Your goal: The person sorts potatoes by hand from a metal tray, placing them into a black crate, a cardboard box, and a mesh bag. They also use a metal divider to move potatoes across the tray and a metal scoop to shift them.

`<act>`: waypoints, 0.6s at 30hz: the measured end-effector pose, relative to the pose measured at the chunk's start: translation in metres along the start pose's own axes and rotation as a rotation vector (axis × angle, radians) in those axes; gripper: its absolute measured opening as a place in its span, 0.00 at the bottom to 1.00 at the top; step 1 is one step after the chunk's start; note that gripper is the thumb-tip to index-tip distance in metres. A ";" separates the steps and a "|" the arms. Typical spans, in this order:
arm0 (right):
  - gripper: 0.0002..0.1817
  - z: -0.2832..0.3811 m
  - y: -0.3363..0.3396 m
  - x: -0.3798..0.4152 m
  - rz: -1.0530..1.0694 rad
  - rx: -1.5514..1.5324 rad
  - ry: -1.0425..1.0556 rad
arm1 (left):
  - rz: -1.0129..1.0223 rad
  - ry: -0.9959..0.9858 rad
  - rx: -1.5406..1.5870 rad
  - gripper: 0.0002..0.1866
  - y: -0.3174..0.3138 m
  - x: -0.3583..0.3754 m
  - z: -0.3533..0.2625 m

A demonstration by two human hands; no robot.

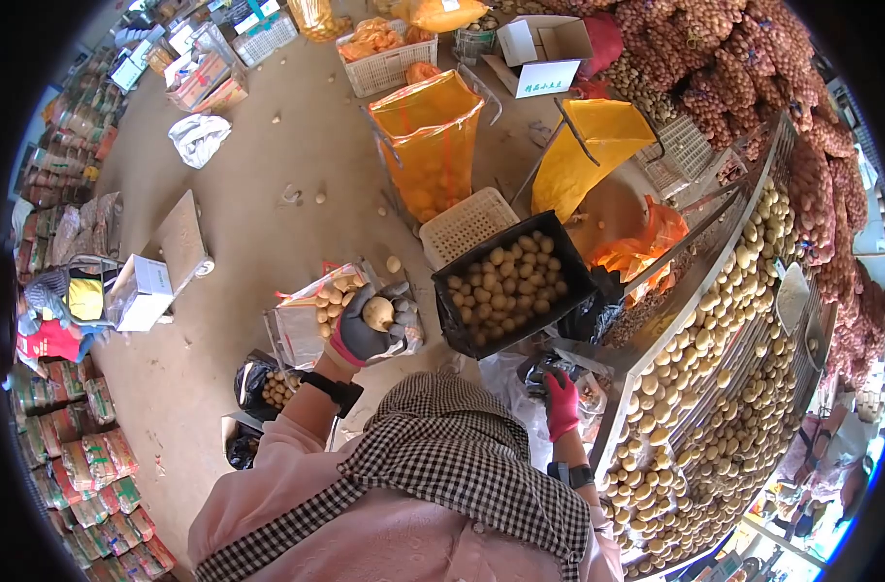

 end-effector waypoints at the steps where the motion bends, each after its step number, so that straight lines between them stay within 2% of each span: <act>1: 0.15 -0.004 0.001 -0.001 0.002 0.000 0.000 | -0.019 0.015 -0.006 0.31 0.007 -0.001 0.000; 2: 0.15 -0.007 0.003 -0.003 -0.010 0.082 0.028 | -0.019 0.013 -0.007 0.31 0.012 -0.002 0.000; 4: 0.14 -0.023 0.014 -0.013 -0.017 0.166 0.057 | -0.199 -0.066 0.029 0.29 0.026 -0.003 -0.004; 6: 0.14 -0.034 0.023 -0.024 -0.018 0.527 0.236 | -0.262 -0.129 -0.035 0.29 0.031 -0.003 -0.009; 8: 0.14 -0.032 0.018 -0.020 0.006 0.464 0.195 | -0.330 -0.189 -0.101 0.28 0.040 0.002 -0.015; 10: 0.14 -0.024 0.008 -0.012 0.027 0.402 0.156 | -0.184 -0.205 0.017 0.30 0.048 0.008 -0.022; 14: 0.14 -0.023 0.003 -0.009 0.014 0.325 0.089 | -0.185 -0.221 -0.069 0.29 0.041 0.023 -0.037; 15: 0.14 -0.024 0.003 -0.009 0.013 0.316 0.096 | -0.185 -0.221 -0.070 0.29 0.060 0.023 -0.042; 17: 0.14 -0.011 -0.012 0.000 0.019 0.273 0.060 | -0.441 -0.461 -1.404 0.25 0.112 0.031 -0.066; 18: 0.14 -0.007 -0.014 0.006 0.017 0.229 0.024 | -0.434 -0.450 -1.403 0.25 0.117 0.044 -0.072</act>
Point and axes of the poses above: each hand's wrist, its own x-axis away from the middle knuckle, its own y-axis out of the back of the hand, z = x × y, the point moved 4 cm from there along -x, towards the middle knuckle, and after that the axes turned 1 degree about -x, right-handed, at the moved point
